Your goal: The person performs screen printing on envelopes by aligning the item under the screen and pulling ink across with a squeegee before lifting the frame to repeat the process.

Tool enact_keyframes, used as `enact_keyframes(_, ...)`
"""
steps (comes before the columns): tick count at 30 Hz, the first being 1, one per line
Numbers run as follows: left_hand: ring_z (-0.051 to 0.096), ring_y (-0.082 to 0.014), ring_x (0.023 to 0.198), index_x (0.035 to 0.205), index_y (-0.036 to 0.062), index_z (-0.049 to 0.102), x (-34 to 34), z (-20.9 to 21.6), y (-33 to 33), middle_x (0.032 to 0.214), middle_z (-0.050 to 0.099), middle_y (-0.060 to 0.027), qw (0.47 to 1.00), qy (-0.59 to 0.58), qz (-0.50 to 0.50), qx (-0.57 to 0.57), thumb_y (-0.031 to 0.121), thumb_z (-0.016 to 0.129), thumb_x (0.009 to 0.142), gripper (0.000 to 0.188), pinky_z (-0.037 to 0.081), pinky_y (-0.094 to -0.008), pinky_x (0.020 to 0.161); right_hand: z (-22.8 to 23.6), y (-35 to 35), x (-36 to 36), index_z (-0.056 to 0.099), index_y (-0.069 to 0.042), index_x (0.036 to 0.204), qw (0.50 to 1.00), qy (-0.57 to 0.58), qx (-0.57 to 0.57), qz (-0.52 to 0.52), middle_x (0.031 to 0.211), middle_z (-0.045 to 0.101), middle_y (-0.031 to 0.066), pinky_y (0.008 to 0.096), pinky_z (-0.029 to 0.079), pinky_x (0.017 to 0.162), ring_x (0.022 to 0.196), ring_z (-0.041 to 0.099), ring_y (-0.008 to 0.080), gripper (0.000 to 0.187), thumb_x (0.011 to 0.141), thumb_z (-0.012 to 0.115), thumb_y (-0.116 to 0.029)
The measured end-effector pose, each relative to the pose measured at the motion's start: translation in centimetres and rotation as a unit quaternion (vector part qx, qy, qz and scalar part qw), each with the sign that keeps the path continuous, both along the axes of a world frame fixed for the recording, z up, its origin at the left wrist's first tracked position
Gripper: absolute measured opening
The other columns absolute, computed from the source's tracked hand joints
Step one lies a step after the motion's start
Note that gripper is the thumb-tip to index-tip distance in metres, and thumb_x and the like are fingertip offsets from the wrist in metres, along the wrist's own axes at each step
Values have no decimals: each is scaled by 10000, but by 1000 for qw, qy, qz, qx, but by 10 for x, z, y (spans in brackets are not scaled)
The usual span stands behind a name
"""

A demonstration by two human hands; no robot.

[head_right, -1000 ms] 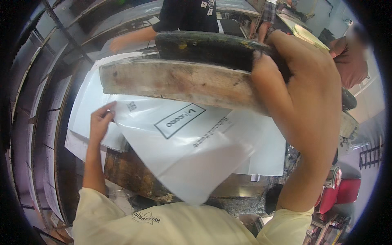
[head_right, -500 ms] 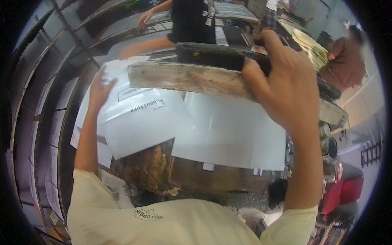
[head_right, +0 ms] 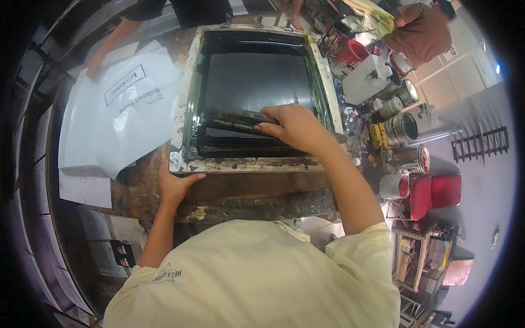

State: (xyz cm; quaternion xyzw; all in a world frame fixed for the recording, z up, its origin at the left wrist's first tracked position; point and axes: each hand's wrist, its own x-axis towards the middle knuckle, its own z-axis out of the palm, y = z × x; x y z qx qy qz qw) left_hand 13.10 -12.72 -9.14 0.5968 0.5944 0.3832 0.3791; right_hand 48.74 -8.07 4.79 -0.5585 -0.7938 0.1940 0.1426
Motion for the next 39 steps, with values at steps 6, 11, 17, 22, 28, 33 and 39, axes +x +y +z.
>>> enact_keyframes(6,544,-357,1224,1424,43,659,-6,-28,-2,1266,648,-152,989,129,3,76,335,1100,499,1066,458,-488,1081,-28,-23,-13,763,-52,1180,996,-24,-60,62,1050,770,179,503,573,861,990,724,424,382,994,761,-385)
enact_keyframes(11,521,-355,1194,1428,8,651,-6,-18,-2,1204,515,-124,978,199,7,55,348,1098,441,1135,447,-471,1057,-63,-66,-47,748,-101,1258,995,-102,14,3,1134,719,95,444,586,860,1039,684,317,461,859,846,-311)
enact_keyframes(17,516,-354,1169,1416,-10,652,-8,-11,-3,1207,512,-134,973,227,-17,27,386,1087,434,1145,437,-459,1021,-92,-32,-43,712,-121,1293,989,-94,116,-3,1091,668,66,432,580,785,987,653,298,570,775,889,-280)
enact_keyframes(22,517,-332,1123,1439,-16,642,-11,-10,-1,1160,497,-112,971,236,-24,2,418,1084,418,1195,437,-444,998,-107,87,-15,725,-108,1235,979,-114,171,-13,1031,652,81,447,582,772,955,656,319,478,817,877,-281)
enact_keyframes(28,516,-320,1146,1446,-9,640,-11,-10,-2,1186,500,-114,978,209,-22,-5,412,1090,434,1185,452,-436,1009,-119,225,10,724,-144,1143,959,-130,251,-5,998,665,75,468,579,778,973,681,316,319,929,800,-368)
enact_keyframes(33,546,-324,1143,1453,-13,628,-11,-13,-5,1193,578,-134,980,188,-9,63,459,1088,451,1200,469,-456,1014,-82,301,39,725,-104,1090,976,-117,171,70,1000,744,146,512,558,848,995,726,392,394,1010,707,-490)
enact_keyframes(39,658,-352,1053,1565,-73,516,-12,-21,-5,1235,761,-158,978,177,-26,103,627,1035,426,1434,439,-483,984,-95,313,40,735,-136,1154,964,-119,235,29,1067,763,133,511,573,877,1055,726,367,403,1030,668,-514)
